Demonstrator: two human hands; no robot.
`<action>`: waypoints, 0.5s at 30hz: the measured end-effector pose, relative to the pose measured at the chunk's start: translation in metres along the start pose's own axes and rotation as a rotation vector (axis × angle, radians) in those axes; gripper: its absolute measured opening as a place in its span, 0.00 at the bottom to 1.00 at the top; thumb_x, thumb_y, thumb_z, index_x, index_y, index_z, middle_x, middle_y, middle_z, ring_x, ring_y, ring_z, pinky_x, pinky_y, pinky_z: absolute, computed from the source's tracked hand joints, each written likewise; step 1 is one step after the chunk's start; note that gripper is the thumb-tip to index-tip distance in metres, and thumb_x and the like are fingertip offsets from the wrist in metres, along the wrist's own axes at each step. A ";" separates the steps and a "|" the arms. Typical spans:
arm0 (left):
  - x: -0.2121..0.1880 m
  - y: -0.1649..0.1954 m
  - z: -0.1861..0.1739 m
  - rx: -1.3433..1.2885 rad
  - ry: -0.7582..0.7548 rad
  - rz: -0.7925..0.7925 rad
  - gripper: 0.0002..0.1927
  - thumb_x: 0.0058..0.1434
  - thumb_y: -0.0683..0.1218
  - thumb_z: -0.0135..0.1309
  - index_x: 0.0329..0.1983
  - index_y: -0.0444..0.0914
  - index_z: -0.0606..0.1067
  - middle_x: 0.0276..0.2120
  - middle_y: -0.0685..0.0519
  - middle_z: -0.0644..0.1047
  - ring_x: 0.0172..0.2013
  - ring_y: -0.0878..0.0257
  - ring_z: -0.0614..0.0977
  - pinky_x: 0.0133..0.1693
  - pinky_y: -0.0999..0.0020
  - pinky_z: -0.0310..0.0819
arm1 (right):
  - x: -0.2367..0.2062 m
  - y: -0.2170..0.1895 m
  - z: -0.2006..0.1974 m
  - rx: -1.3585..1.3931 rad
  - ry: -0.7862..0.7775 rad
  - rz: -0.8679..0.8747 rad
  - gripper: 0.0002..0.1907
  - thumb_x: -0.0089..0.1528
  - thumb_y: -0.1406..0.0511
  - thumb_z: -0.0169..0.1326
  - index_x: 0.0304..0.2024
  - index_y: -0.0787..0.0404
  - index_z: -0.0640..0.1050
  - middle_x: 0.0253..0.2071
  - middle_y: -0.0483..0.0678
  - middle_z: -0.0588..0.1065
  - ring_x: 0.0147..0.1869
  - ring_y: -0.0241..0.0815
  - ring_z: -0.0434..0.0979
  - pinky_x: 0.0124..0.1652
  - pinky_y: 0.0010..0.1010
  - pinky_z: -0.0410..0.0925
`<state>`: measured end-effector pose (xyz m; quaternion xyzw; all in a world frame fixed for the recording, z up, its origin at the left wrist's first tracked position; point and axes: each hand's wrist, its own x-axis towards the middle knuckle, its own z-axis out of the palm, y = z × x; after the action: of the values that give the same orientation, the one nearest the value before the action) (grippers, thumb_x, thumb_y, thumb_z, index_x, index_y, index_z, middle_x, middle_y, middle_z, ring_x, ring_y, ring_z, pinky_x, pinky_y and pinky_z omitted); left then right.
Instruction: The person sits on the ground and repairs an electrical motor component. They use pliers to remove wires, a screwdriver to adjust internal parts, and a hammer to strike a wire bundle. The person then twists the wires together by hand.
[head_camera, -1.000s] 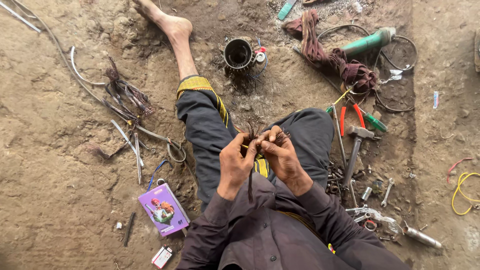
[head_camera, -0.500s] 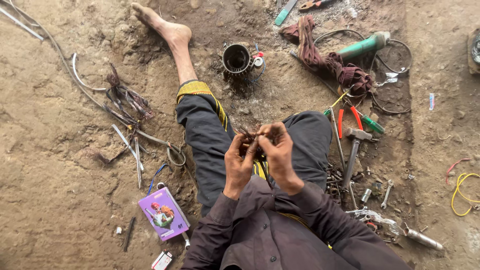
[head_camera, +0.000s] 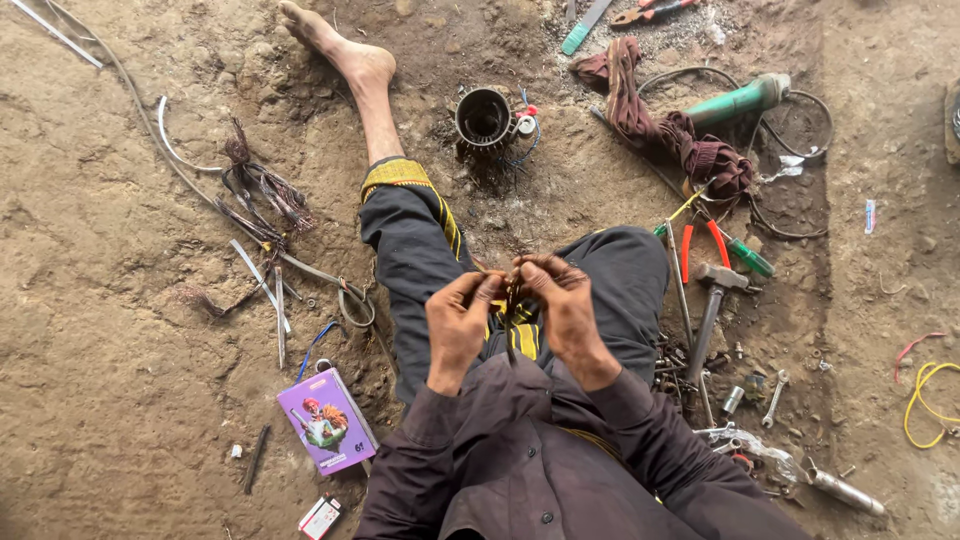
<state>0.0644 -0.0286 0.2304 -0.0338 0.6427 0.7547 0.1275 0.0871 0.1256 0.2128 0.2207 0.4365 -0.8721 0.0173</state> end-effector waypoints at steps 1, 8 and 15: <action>-0.001 0.002 0.000 0.003 0.013 0.010 0.09 0.70 0.40 0.56 0.47 0.29 0.81 0.36 0.52 0.84 0.37 0.70 0.82 0.40 0.77 0.78 | 0.000 0.000 0.000 0.008 0.000 0.000 0.08 0.64 0.71 0.60 0.46 0.68 0.81 0.37 0.49 0.82 0.38 0.36 0.82 0.41 0.26 0.76; 0.001 0.003 -0.001 0.073 -0.051 -0.021 0.07 0.67 0.39 0.57 0.44 0.30 0.79 0.35 0.53 0.82 0.35 0.70 0.82 0.38 0.76 0.79 | 0.007 -0.001 -0.001 -0.174 -0.037 -0.107 0.09 0.64 0.72 0.62 0.46 0.70 0.81 0.38 0.50 0.81 0.40 0.35 0.80 0.42 0.25 0.75; 0.002 -0.024 0.005 -0.140 -0.032 -0.066 0.04 0.70 0.38 0.53 0.45 0.32 0.74 0.35 0.55 0.78 0.35 0.71 0.79 0.38 0.76 0.77 | 0.009 0.003 -0.009 -0.119 -0.035 -0.101 0.13 0.60 0.71 0.62 0.49 0.63 0.81 0.39 0.43 0.80 0.41 0.30 0.79 0.45 0.22 0.73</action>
<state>0.0684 -0.0198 0.2081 -0.0520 0.5848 0.7935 0.1599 0.0829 0.1321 0.2024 0.1820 0.4978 -0.8480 -0.0059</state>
